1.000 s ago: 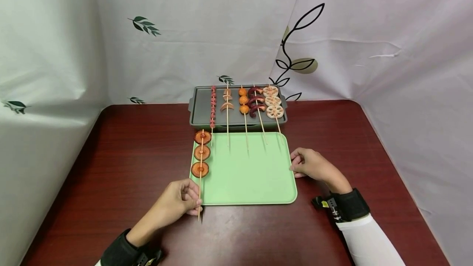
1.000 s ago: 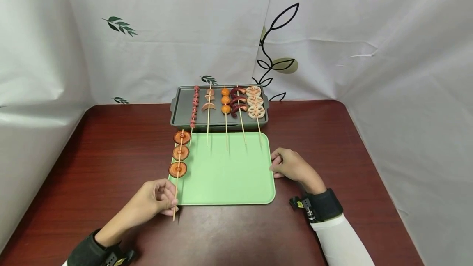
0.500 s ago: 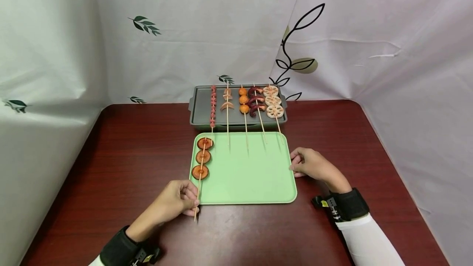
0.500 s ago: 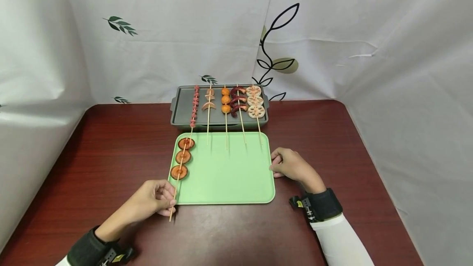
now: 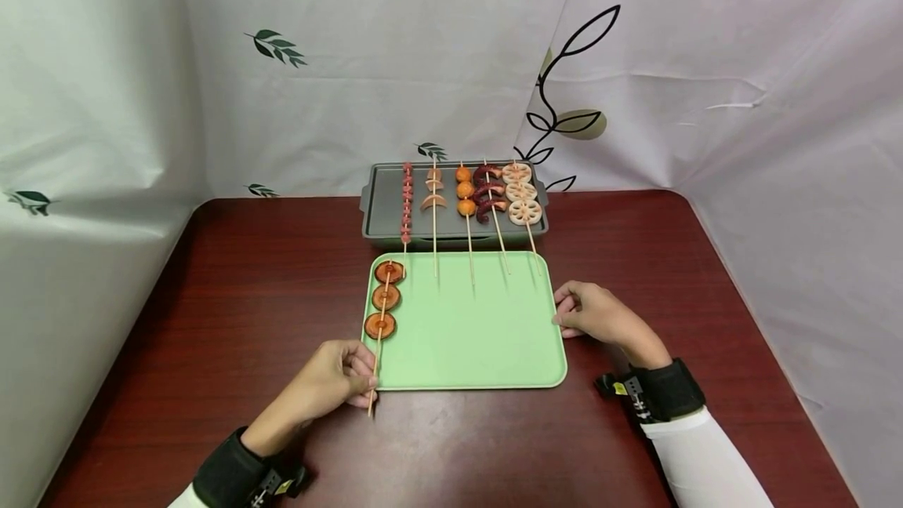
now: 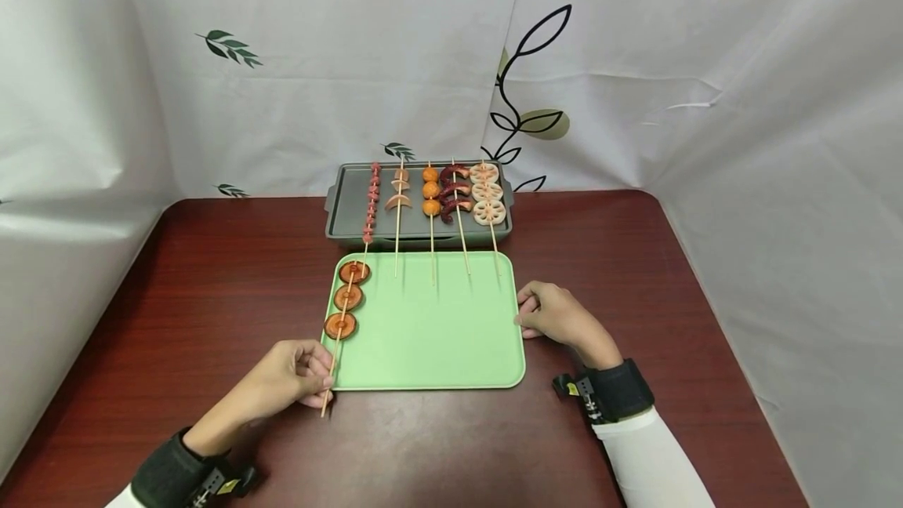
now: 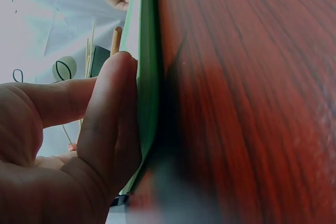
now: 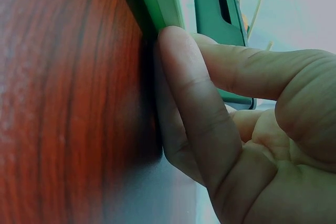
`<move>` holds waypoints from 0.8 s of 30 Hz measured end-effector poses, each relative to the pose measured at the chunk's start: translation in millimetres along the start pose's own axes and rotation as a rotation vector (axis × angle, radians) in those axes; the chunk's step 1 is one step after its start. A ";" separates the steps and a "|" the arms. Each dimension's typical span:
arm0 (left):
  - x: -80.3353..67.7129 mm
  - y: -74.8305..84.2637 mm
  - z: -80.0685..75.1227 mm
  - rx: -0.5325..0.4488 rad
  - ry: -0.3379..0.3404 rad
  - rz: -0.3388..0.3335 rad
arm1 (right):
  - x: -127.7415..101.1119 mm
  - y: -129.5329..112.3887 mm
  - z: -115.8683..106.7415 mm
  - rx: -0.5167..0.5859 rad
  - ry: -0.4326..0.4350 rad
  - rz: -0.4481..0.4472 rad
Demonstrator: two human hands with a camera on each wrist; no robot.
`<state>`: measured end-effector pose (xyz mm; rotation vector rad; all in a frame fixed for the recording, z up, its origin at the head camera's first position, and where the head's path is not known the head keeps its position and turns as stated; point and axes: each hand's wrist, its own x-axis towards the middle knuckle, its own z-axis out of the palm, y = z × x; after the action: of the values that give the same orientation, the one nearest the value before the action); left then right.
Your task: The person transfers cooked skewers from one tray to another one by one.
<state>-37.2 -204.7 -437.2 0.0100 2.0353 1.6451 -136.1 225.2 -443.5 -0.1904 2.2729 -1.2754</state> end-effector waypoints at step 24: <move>-1.6 12.6 8.6 0.656 0.235 0.059 | 1.9 3.5 -0.7 -0.012 -0.001 -0.007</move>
<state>-36.3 -194.1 -426.1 0.1113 2.6907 0.9749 -137.6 227.0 -446.9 -0.2039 2.2819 -1.2650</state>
